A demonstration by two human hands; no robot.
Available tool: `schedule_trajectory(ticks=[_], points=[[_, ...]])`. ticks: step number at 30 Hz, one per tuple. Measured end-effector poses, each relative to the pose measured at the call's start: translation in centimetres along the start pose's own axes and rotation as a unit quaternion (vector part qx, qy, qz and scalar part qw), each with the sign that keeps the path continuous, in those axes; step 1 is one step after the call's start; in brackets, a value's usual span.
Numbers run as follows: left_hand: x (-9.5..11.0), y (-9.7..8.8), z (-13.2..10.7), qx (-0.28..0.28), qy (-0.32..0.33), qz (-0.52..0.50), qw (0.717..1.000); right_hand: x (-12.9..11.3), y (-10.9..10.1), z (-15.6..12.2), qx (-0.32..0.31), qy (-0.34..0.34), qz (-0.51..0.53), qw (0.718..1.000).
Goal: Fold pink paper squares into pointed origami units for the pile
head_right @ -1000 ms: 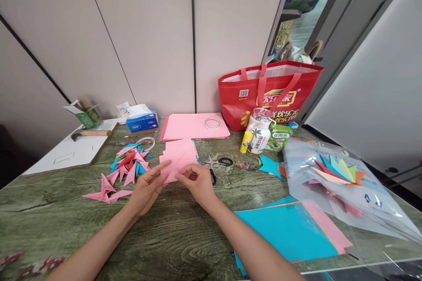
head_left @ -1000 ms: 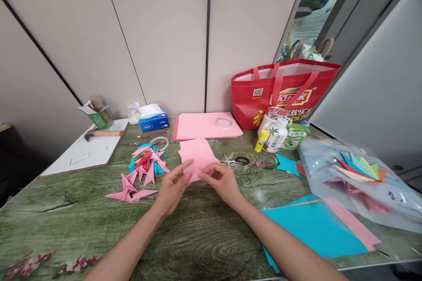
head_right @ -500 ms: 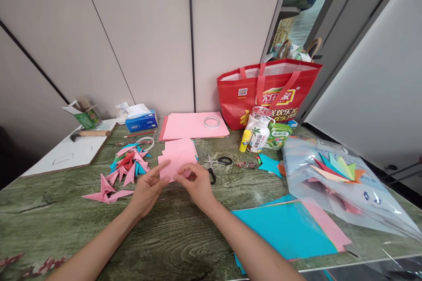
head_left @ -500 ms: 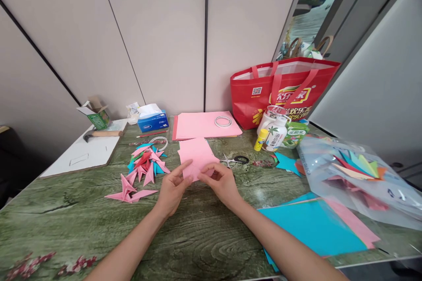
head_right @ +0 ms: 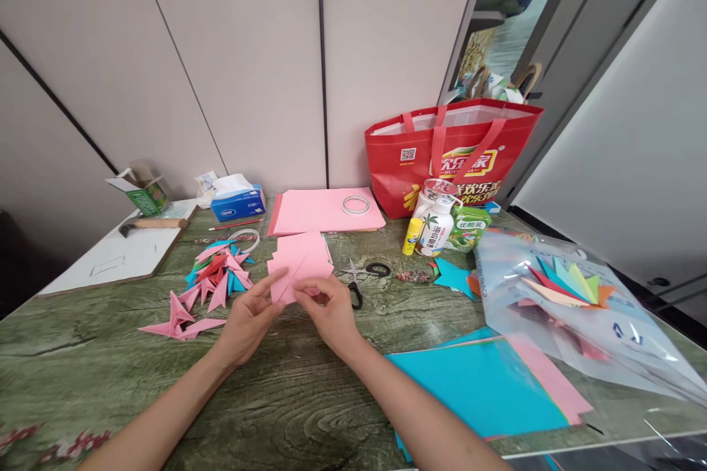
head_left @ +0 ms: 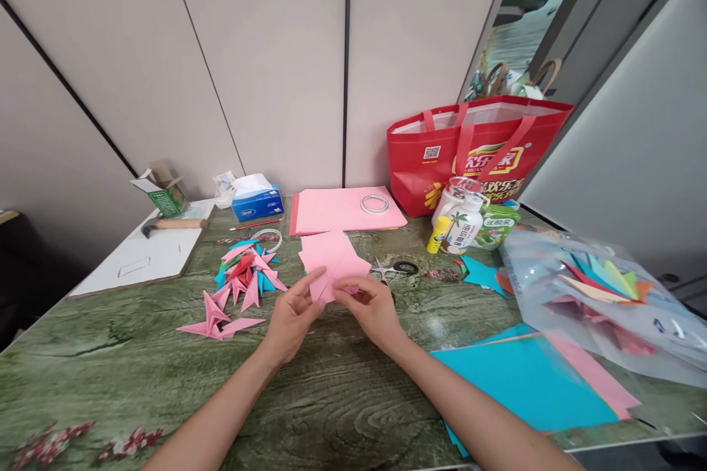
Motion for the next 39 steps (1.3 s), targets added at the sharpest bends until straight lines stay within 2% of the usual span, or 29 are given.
schedule_trajectory(ticks=[11,22,29,39], points=[[-0.07,0.1,-0.05,0.005,-0.042,-0.122,0.992,0.24,-0.03,0.01,0.016,0.012,0.022,1.0],[-0.1,0.57,-0.21,-0.008,-0.03,-0.085,0.996,0.91,0.01,0.13,0.021,0.044,0.019,0.999],[0.16,0.9,-0.27,-0.014,-0.017,-0.042,0.999,0.76,-0.02,0.21,0.011,0.033,0.018,0.999],[-0.23,0.07,-0.23,0.007,0.002,-0.032,0.999,0.92,0.19,0.17,0.002,0.058,0.058,0.997]])
Point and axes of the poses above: each hand's wrist, its own z-axis towards the middle knuckle, its own y-axis out of the palm, x = y × z, the point moved 10 cm from there along z, towards the middle knuckle, and after that the axes turned 1 degree about -z, right-handed, at the moved point
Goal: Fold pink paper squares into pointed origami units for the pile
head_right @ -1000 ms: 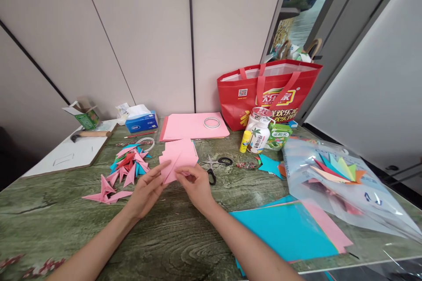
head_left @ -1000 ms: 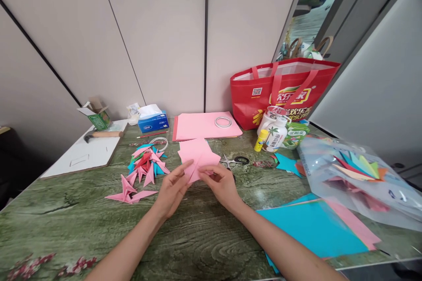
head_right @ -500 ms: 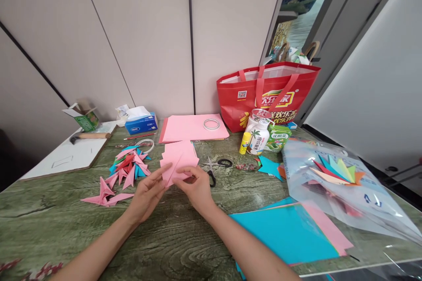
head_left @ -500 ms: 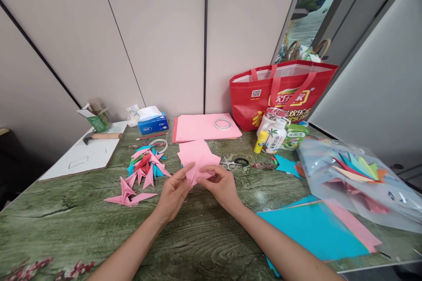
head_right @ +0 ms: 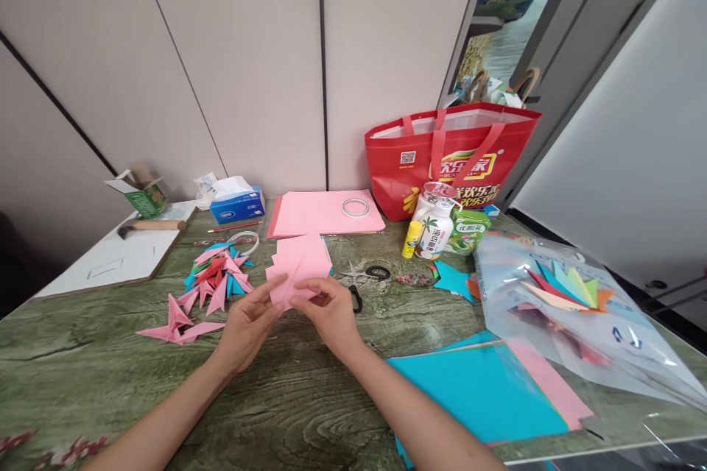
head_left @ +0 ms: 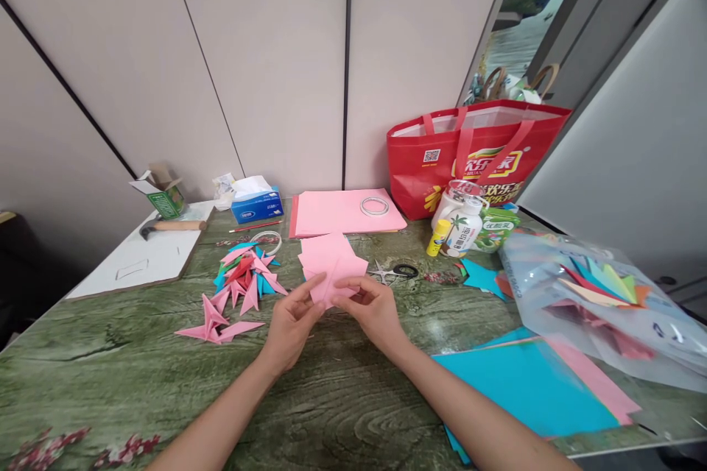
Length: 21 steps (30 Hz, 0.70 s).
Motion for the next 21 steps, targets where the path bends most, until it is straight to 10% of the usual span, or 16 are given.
schedule_trajectory(ticks=[21], points=[[-0.4,0.2,-0.2,0.011,-0.016,-0.08,0.997,1.5,0.4,-0.2,0.034,0.062,0.19,0.979]])
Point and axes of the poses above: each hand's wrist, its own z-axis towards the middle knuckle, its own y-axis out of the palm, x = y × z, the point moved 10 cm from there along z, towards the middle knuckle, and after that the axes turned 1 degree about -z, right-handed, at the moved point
